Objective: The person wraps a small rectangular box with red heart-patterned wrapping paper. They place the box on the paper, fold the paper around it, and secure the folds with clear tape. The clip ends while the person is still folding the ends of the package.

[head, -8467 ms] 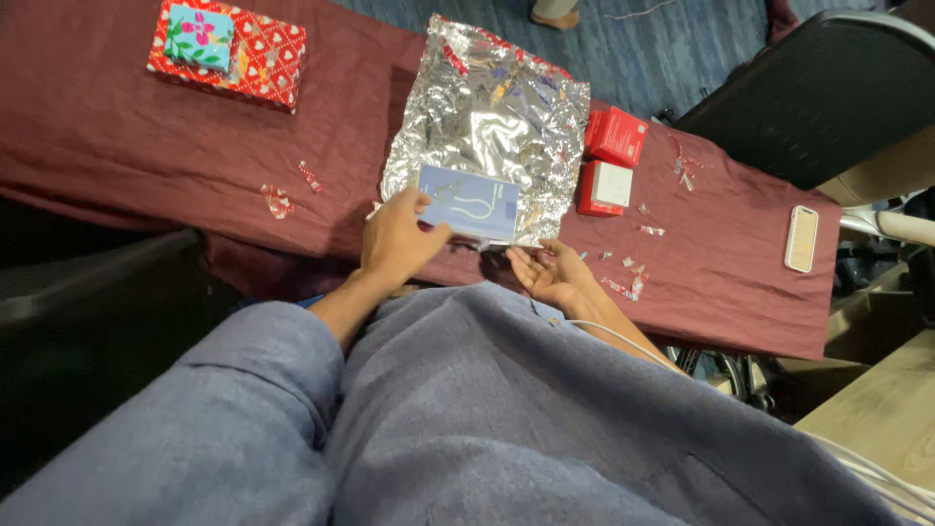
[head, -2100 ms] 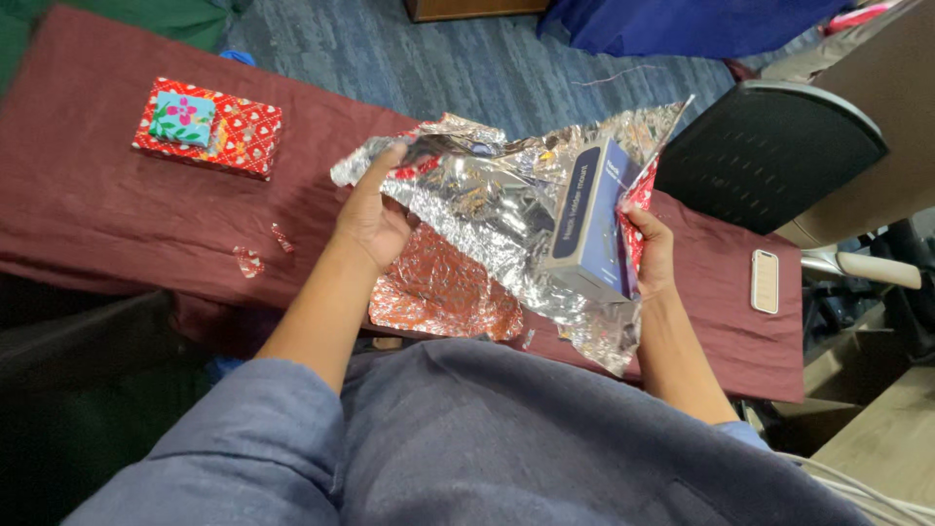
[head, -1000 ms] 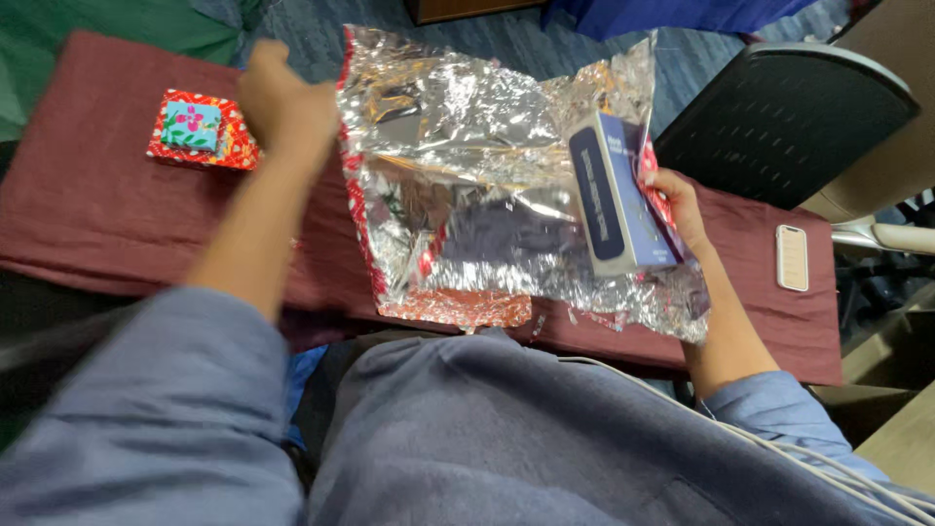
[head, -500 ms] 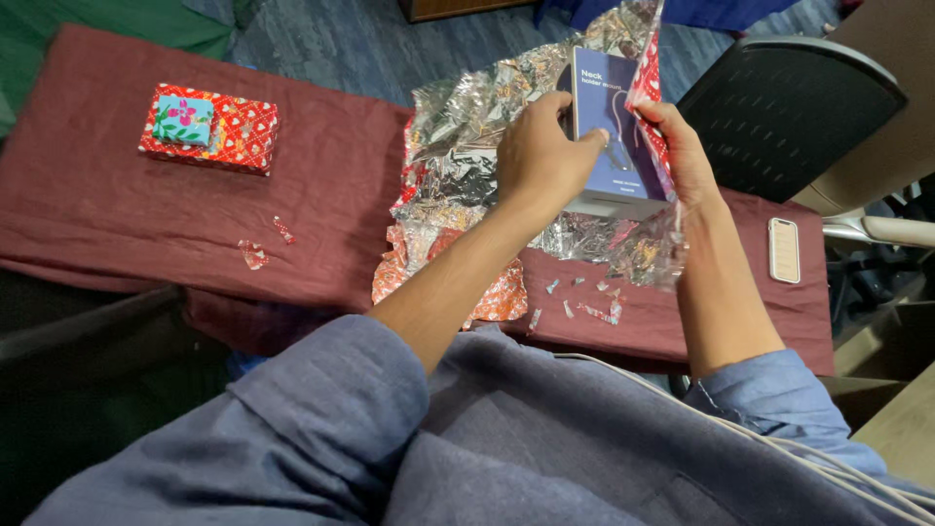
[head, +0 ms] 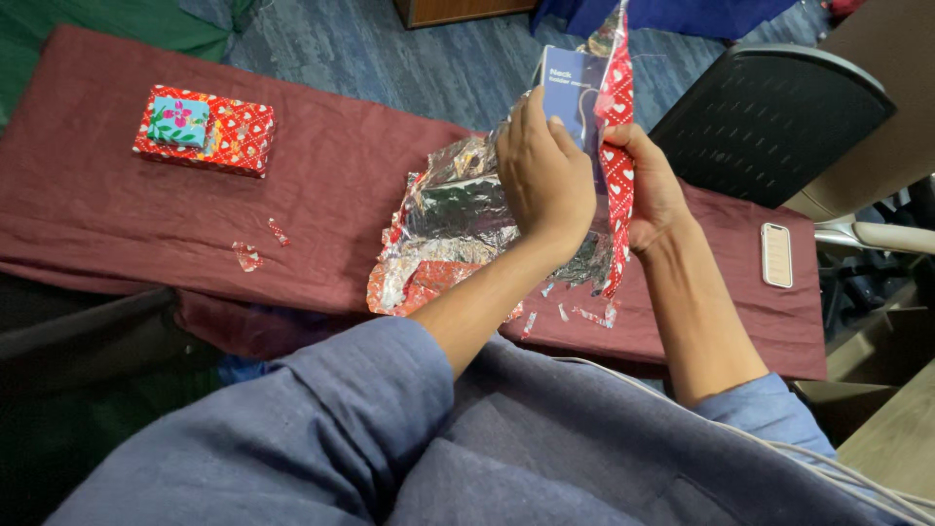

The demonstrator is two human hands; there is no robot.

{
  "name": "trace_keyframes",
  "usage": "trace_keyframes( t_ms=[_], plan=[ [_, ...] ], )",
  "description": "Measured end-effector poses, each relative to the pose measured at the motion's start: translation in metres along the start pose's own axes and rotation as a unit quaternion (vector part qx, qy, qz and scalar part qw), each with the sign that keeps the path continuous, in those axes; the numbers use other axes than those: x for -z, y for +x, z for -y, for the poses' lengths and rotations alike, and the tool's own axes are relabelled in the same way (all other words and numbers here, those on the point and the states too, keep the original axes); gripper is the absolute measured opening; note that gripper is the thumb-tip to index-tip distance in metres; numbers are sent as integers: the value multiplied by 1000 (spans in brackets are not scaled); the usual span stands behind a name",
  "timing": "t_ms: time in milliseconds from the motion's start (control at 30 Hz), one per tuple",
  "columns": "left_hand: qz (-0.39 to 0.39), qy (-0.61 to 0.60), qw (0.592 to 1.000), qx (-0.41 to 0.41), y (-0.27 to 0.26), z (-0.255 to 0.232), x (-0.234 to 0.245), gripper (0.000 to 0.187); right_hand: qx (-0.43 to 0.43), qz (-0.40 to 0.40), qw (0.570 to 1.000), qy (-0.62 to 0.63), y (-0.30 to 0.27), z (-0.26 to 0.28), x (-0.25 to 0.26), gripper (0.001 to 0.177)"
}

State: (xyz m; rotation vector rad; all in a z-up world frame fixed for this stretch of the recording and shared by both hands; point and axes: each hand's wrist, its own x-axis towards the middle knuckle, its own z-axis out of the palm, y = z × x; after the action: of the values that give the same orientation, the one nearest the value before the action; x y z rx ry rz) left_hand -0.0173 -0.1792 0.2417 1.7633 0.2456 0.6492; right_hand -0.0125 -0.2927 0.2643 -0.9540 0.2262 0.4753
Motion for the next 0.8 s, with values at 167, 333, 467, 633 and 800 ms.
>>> trace_keyframes(
  t_ms=[167, 333, 467, 633, 800],
  plan=[
    [3, -20, 1000, 2, -7, 1, -2, 31, 6, -2, 1000, -4, -5, -2, -3, 38],
    [12, -27, 1000, 1, -10, -3, 2, 32, 16, -36, 999, -24, -5, 2, 6, 36],
    [104, -103, 985, 97, -2, -9, 8, 58, 47, -25, 997, -50, -2, 13, 27, 34],
    [66, 43, 996, -48, 50, -8, 9, 77, 48, -39, 977, -203, -1, 17, 38, 32],
    [167, 63, 984, 25, 110, -4, -9, 66, 78, 3, 930, -358, -10, 19, 24, 43]
  ],
)
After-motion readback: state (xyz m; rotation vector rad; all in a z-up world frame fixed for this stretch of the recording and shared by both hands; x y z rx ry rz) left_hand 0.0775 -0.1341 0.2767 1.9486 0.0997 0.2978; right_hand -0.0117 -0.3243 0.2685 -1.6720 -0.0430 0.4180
